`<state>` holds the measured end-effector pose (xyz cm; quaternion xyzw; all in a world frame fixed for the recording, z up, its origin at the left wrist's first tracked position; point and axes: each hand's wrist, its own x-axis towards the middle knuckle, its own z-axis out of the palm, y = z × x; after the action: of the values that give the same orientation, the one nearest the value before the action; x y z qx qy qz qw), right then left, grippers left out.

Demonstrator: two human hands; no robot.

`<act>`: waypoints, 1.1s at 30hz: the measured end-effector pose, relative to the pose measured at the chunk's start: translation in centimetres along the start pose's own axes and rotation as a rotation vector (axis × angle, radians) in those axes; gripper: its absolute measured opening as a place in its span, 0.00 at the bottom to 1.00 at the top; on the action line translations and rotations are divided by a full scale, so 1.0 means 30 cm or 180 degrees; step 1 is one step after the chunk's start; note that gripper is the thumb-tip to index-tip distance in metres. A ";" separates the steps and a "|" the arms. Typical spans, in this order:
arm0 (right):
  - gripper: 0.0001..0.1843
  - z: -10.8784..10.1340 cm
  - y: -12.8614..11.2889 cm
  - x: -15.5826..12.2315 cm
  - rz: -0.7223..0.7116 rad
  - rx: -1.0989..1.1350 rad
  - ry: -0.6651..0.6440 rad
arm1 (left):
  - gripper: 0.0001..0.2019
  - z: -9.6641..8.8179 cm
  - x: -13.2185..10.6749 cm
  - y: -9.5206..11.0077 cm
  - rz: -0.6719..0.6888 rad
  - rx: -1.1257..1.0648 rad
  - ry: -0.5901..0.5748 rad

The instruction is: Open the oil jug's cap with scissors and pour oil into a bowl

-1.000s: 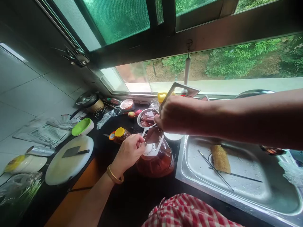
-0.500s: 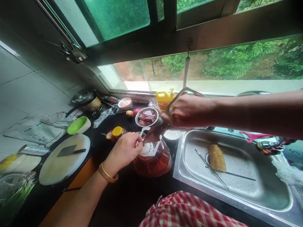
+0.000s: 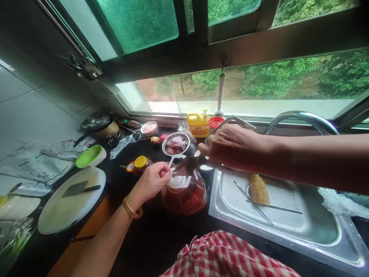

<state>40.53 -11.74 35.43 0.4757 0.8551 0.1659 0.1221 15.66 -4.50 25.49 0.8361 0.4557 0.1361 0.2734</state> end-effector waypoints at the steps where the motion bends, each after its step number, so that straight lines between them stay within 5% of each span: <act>1: 0.07 0.006 -0.002 0.001 -0.0011 -0.0013 0.0090 | 0.07 -0.001 0.001 -0.001 0.0024 -0.0002 -0.0005; 15: 0.15 0.093 0.080 0.081 -0.0813 -0.0271 0.0400 | 0.06 -0.001 -0.001 0.009 0.0143 0.0185 0.0136; 25: 0.13 0.202 0.127 0.091 -0.0797 -0.0064 0.0359 | 0.07 -0.012 -0.009 -0.018 0.0009 0.0089 0.0066; 28: 0.13 0.171 0.107 0.069 -0.0680 -0.0076 0.0326 | 0.07 -0.020 -0.013 -0.004 0.0267 0.0467 0.0101; 33: 0.10 0.109 0.040 0.010 -0.0416 -0.0039 0.0304 | 0.08 -0.035 -0.004 0.012 0.1282 0.1296 0.0172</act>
<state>42.52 -10.35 32.90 0.4097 0.8882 0.1852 0.0946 15.33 -4.42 26.55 0.9435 0.3056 0.1156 0.0551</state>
